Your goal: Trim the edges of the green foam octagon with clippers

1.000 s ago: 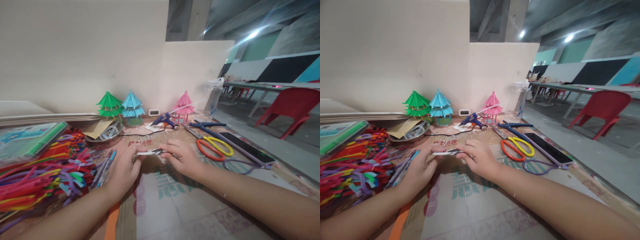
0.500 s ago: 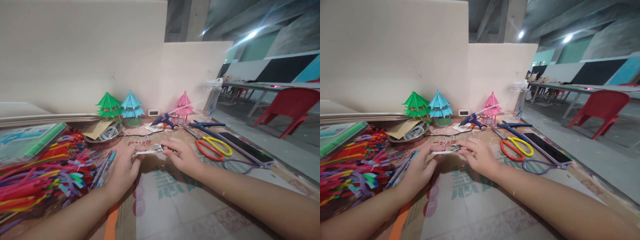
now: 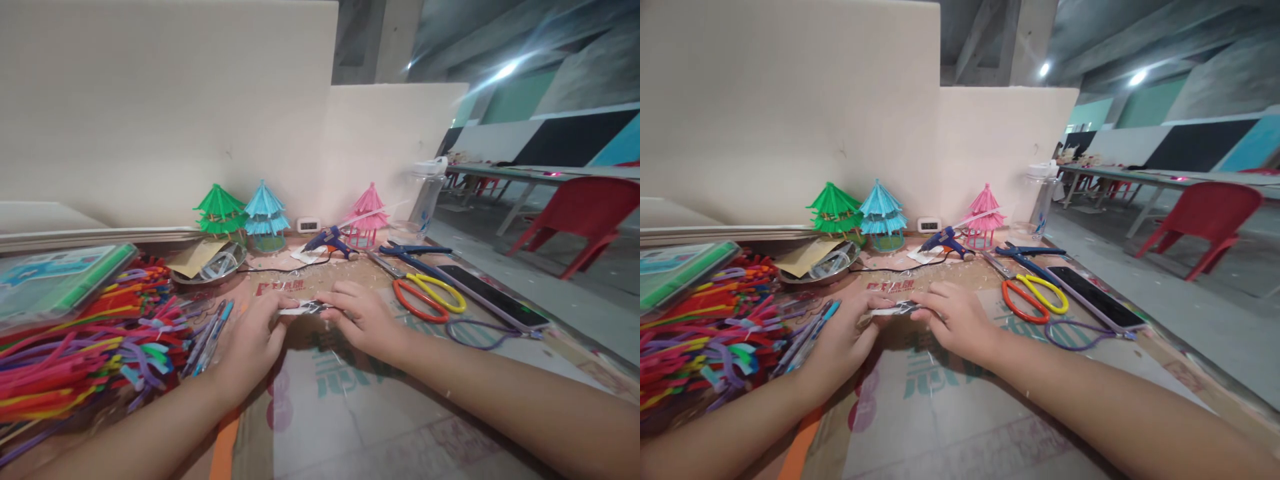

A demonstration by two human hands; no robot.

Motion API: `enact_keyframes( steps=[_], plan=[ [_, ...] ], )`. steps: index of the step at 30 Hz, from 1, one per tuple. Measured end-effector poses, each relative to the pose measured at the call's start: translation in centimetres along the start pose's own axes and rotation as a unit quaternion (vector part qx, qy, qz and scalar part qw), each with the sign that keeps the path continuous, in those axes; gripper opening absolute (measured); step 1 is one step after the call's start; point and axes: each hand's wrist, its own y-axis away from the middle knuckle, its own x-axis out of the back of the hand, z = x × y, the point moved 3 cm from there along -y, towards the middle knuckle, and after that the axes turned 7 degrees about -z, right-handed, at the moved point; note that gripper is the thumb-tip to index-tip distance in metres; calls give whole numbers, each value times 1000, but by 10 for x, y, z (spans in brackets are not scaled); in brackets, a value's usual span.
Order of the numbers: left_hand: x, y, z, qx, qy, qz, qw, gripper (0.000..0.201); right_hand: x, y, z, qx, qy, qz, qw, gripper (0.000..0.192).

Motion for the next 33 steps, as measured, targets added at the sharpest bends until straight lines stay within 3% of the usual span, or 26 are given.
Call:
enact_keyframes(
  steps=[24, 33],
  plan=[
    [0, -1, 4, -8, 2, 12, 1000, 20, 1, 0, -1, 17, 0, 4, 1000, 35],
    [0, -3, 3, 13, 31, 15, 999, 12, -2, 1, 5, -14, -22, 20, 999, 30]
  ],
)
